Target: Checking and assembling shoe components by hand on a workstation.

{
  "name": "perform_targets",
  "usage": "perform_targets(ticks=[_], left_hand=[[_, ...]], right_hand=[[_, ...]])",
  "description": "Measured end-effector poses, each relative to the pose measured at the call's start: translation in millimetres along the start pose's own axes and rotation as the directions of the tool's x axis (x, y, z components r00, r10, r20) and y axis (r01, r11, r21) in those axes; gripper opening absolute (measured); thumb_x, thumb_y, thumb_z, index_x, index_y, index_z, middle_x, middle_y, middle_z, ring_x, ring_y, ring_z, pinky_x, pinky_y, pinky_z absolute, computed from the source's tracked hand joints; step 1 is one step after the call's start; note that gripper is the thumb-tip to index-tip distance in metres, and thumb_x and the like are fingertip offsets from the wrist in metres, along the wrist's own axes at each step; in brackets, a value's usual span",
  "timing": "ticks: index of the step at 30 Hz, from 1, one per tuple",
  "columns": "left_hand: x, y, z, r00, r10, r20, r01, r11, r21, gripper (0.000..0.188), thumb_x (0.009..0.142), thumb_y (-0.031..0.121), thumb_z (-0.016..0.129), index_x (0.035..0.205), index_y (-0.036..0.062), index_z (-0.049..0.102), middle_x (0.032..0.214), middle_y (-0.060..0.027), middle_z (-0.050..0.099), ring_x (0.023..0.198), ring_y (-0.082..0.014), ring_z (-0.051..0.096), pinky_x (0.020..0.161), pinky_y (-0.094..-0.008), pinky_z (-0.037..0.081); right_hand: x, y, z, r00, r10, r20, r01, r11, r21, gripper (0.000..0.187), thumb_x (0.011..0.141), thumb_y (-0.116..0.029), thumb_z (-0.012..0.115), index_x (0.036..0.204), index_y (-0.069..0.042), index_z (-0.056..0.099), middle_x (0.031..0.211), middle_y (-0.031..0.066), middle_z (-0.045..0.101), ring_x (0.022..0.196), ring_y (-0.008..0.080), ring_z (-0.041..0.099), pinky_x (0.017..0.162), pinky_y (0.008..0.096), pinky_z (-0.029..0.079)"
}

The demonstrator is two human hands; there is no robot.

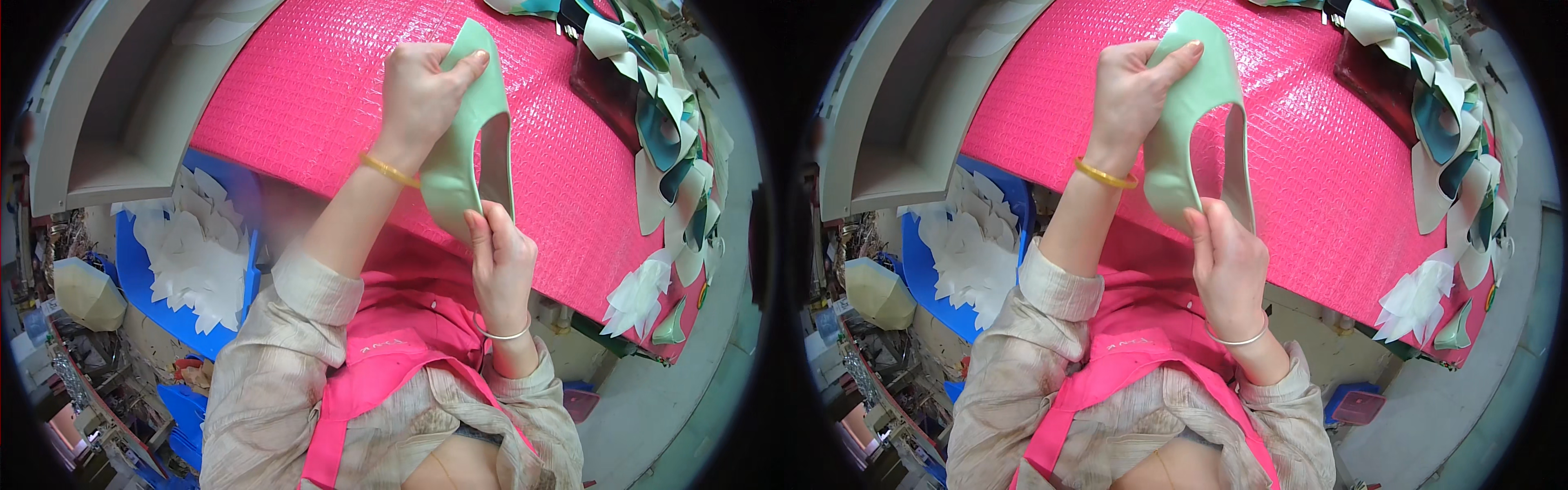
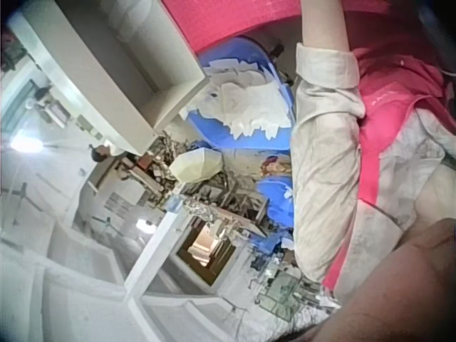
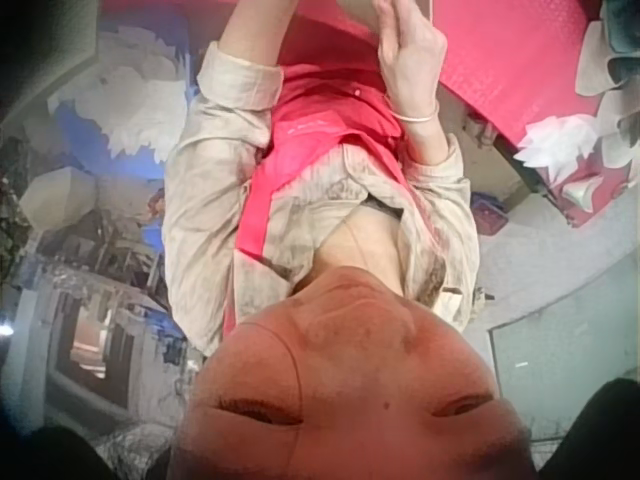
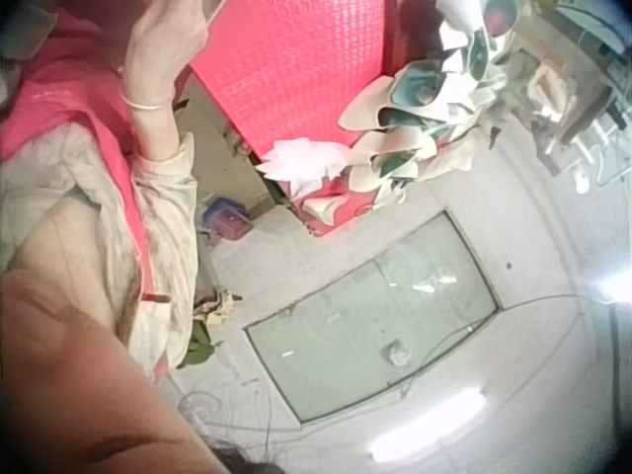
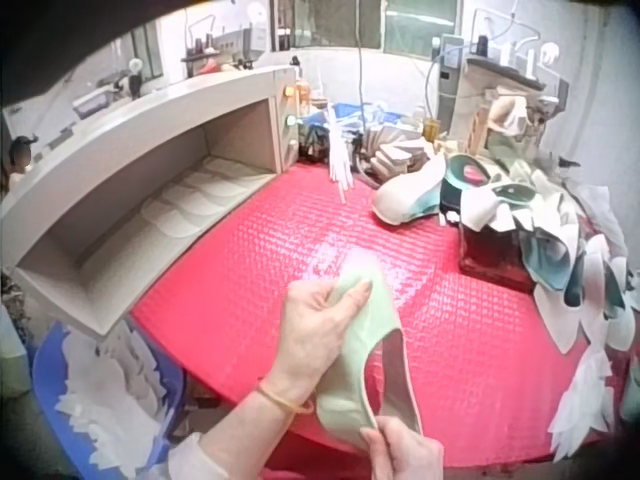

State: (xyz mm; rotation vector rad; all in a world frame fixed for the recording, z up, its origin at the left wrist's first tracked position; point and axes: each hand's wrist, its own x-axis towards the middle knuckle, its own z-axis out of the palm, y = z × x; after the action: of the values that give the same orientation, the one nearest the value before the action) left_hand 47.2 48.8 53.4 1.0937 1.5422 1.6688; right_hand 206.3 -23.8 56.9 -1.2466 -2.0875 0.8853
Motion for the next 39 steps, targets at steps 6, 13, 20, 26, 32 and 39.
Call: perform_targets(ticks=[6, 13, 20, 26, 32, 39], left_hand=[[2.7, -4.3, -15.9, 0.847, -0.213, 0.487, 0.502, 0.625, -0.599, 0.041, 0.085, 0.037, 0.054, 0.099, -0.0007, 0.061, 0.088, -0.0068, 0.064, 0.081, -0.0129, 0.059, 0.074, -0.0256, 0.045], [-71.7, 33.3, 10.6, 0.84, 0.19, 0.508, -0.167, 0.982, -0.091, 0.019, 0.075, 0.003, 0.055, 0.093, 0.0028, 0.06, 0.078, -0.0159, 0.059, 0.077, -0.0258, 0.059, 0.064, -0.0315, 0.048], [-70.7, -31.3, -0.7, 0.478, 0.267, 0.837, -0.877, 0.09, 0.472, 0.03, 0.067, 0.004, 0.053, 0.096, 0.0047, 0.058, 0.099, -0.0096, 0.057, 0.1, -0.0246, 0.051, 0.09, -0.0377, 0.039], [-117.7, -28.2, -43.6, 0.862, 0.2, 0.466, -0.394, 0.842, 0.367, 0.023, 0.072, -0.001, 0.052, 0.094, 0.0011, 0.06, 0.088, -0.0111, 0.06, 0.075, -0.0201, 0.057, 0.066, -0.0311, 0.047], [-119.6, -32.7, -33.1, 0.725, -0.629, 0.279, 0.634, 0.769, 0.083, 0.021, 0.087, 0.015, 0.051, 0.091, -0.0031, 0.06, 0.063, -0.0075, 0.058, 0.046, -0.0085, 0.051, 0.04, -0.0203, 0.04], [-104.6, -39.5, -22.9, 0.703, -0.622, 0.345, 0.616, 0.775, 0.141, 0.021, 0.084, 0.014, 0.054, 0.085, -0.0064, 0.06, 0.065, -0.0078, 0.061, 0.043, -0.0095, 0.053, 0.037, -0.0211, 0.041]], right_hand=[[-13.2, 18.6, -14.3, 0.998, 0.065, -0.021, -0.058, 0.969, 0.242, 0.011, 0.087, -0.01, 0.051, 0.089, 0.0, 0.057, 0.059, 0.0117, 0.051, 0.051, 0.0186, 0.052, 0.048, 0.0294, 0.039], [-8.6, 36.8, -28.6, 0.913, -0.073, -0.402, 0.185, 0.951, 0.247, 0.035, 0.081, -0.001, 0.056, 0.114, -0.001, 0.043, 0.102, 0.0089, 0.043, 0.084, 0.0137, 0.049, 0.073, 0.0246, 0.042], [-16.6, 66.2, -65.0, 0.867, -0.492, -0.079, 0.464, 0.855, -0.232, 0.038, 0.072, 0.006, 0.058, 0.109, -0.002, 0.049, 0.102, 0.0149, 0.05, 0.088, 0.0266, 0.053, 0.074, 0.0321, 0.045], [-18.7, 98.7, -23.4, 0.925, -0.325, 0.196, 0.368, 0.894, -0.257, 0.036, 0.07, -0.01, 0.064, 0.105, -0.005, 0.056, 0.106, 0.012, 0.051, 0.1, 0.0293, 0.046, 0.085, 0.038, 0.039], [7.5, 78.0, -6.6, 0.948, -0.285, 0.143, 0.302, 0.946, -0.115, 0.023, 0.066, -0.014, 0.068, 0.083, -0.004, 0.055, 0.084, 0.0099, 0.052, 0.081, 0.0284, 0.05, 0.07, 0.0364, 0.042], [19.0, 73.7, 7.8, 0.955, -0.248, 0.161, 0.269, 0.955, -0.126, 0.025, 0.064, -0.016, 0.07, 0.079, -0.005, 0.054, 0.08, 0.0095, 0.052, 0.078, 0.0282, 0.051, 0.064, 0.0368, 0.042]])
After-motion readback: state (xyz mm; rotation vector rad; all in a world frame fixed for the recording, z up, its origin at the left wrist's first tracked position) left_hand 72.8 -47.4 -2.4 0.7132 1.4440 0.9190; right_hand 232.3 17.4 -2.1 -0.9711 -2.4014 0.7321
